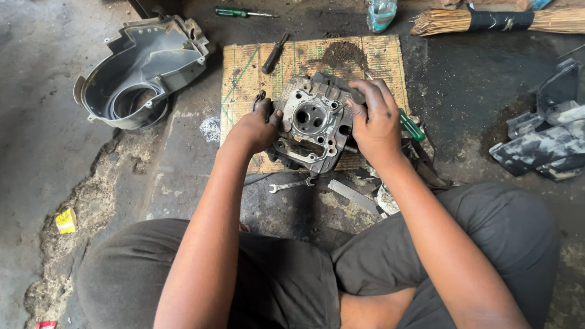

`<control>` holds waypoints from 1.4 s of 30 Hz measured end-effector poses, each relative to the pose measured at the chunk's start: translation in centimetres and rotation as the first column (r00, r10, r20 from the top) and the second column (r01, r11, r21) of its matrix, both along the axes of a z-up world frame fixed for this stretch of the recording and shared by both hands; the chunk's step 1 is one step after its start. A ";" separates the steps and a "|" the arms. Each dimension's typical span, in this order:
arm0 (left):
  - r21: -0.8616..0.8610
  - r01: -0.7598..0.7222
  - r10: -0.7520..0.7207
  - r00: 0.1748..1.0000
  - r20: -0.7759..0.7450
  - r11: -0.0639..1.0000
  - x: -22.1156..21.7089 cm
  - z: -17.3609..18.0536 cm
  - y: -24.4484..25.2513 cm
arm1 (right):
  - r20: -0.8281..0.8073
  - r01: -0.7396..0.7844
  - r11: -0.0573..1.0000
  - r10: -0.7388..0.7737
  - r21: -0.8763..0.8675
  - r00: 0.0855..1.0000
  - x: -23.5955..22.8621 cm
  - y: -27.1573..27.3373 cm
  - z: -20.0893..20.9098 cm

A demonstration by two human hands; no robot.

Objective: The person is sitting on the floor and working on a disassembled engine cylinder head. They use a screwdriver to loosen and remove bolts, then use a rag to wipe the surface of the cylinder head. The person continues to manipulate the engine part and tools throughout the clip.

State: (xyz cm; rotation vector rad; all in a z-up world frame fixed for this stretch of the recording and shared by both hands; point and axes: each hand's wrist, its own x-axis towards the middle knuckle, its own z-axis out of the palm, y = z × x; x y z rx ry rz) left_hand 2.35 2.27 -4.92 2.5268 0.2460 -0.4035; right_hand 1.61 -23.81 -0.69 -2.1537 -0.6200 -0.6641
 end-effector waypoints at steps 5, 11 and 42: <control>0.015 0.006 -0.006 1.000 -0.020 1.000 0.1 0.4 0.0 | -0.109 -0.074 0.996 0.069 -0.044 0.992 -0.4 -0.1 0.5; 0.049 0.028 -0.027 0.999 -0.016 0.998 0.2 1.0 0.2 | -0.162 -0.181 0.973 0.157 -0.144 0.974 -1.2 -1.1 0.7; 0.036 0.029 -0.031 0.999 0.039 0.999 -0.3 1.5 0.4 | -0.243 -0.174 0.879 0.069 -0.443 0.968 -3.3 -1.6 0.3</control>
